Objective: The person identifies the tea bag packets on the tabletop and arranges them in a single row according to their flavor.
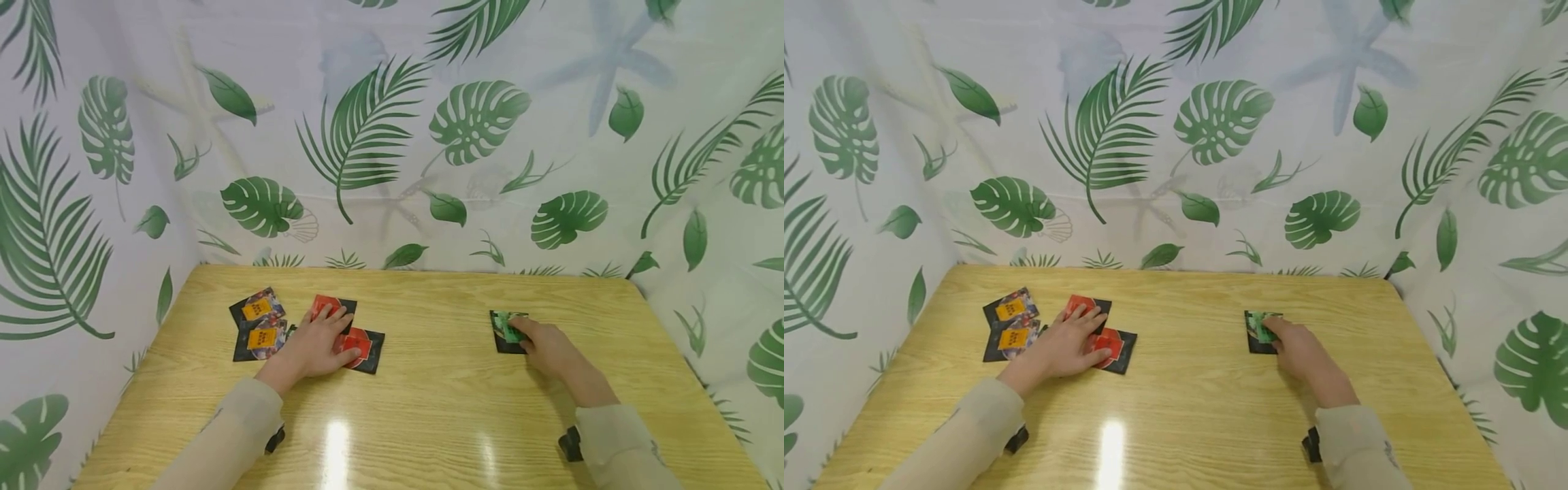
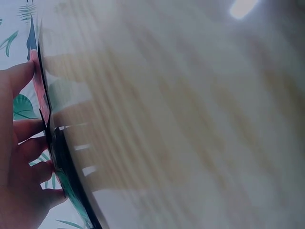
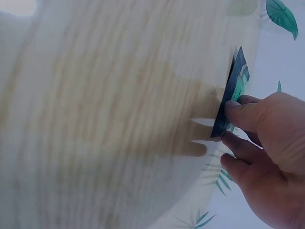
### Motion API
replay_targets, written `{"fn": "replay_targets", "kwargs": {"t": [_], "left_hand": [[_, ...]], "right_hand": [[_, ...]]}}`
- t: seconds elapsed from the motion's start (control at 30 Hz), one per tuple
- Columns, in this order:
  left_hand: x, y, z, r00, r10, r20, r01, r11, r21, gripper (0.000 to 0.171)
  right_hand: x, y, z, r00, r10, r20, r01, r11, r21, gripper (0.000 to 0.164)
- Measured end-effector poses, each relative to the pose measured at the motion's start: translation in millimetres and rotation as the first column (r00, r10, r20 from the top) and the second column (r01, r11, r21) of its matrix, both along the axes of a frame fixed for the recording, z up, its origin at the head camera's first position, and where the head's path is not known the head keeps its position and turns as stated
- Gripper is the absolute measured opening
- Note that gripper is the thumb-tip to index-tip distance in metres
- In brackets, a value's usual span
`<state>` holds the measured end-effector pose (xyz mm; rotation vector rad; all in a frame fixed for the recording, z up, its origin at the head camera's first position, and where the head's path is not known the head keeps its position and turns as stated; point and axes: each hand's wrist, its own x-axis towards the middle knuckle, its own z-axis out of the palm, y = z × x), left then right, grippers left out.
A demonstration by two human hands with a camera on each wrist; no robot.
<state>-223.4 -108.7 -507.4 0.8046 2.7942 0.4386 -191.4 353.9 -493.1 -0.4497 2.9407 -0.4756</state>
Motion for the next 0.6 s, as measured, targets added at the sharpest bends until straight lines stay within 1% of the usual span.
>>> {"fn": "replay_targets", "kwargs": {"t": [0.13, 0.4, 0.5, 0.6], "left_hand": [[0.2, -2, -3.1, 1.000, -0.004, -0.010, 0.004, 1.000, 0.010, 0.077], [-0.7, -5, -5.0, 1.000, 0.003, -0.029, -0.002, 0.999, 0.046, 0.073], [-0.2, -8, -2.9, 1.000, 0.024, -0.008, -0.023, 0.996, 0.084, 0.070], [1.9, -14, 0.3, 0.999, 0.054, 0.000, -0.053, 0.989, 0.140, 0.068]], "right_hand": [[0.8, 2, -6.5, 0.999, 0.005, -0.033, -0.006, 1.000, -0.005, 0.046], [2.6, 2, -7.3, 1.000, 0.003, -0.027, -0.003, 1.000, -0.014, 0.048], [2.4, 2, -8.3, 1.000, 0.000, -0.025, 0.000, 1.000, -0.014, 0.048], [2.9, 3, -9.1, 1.000, 0.000, -0.027, 0.000, 1.000, -0.017, 0.048]]}}
